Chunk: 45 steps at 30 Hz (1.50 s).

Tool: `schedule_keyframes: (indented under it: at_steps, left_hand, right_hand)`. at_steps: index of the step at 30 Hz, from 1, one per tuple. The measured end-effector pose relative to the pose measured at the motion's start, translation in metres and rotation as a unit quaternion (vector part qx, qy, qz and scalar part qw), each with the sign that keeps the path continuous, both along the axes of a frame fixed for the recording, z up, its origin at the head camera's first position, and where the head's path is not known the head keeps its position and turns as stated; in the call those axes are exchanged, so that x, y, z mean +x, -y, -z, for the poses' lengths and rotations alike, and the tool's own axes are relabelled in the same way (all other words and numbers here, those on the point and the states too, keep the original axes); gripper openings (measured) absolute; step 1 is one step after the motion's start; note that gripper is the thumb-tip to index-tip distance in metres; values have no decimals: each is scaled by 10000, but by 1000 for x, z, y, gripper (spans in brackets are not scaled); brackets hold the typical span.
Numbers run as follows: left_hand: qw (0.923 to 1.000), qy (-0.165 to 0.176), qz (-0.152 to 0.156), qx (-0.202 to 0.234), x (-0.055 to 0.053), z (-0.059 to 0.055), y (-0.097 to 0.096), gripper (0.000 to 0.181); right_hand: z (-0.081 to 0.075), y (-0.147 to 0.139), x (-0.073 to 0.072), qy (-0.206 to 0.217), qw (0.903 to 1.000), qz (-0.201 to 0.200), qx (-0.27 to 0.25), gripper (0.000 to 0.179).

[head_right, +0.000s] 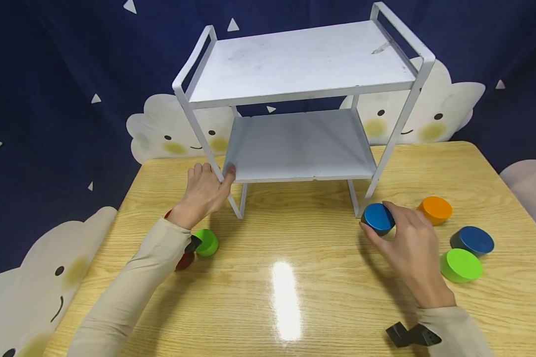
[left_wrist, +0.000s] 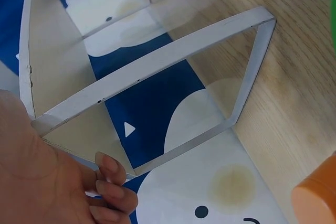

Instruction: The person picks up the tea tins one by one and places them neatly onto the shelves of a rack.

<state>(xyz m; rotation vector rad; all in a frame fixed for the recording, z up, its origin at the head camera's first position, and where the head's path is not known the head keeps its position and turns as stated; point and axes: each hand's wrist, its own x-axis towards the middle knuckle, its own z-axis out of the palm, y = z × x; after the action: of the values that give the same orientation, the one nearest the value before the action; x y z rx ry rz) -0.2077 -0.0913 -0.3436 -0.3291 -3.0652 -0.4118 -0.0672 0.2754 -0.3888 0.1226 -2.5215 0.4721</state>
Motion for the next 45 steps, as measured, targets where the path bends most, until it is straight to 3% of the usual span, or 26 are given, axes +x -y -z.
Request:
schedule_keyframes:
  at_steps: [8,19,32,45]
  left_hand:
    - [10000,10,3,-11,-1,0,0,69]
    - [10000,39,12,-35,0,0,1,68]
    - [10000,77,7,41,1,-1,0,70]
    - [10000,90,38,-5,0,-1,0,69]
  right_hand:
    - [-10,11,-4,-312,9993,-200,-48,62]
    - [-27,27,-6,-334,9991,-242,-73,63]
    - [-36,41,-9,-327,9986,-404,-36,64]
    - [-48,59,-20,-518,9952,-828,63,60]
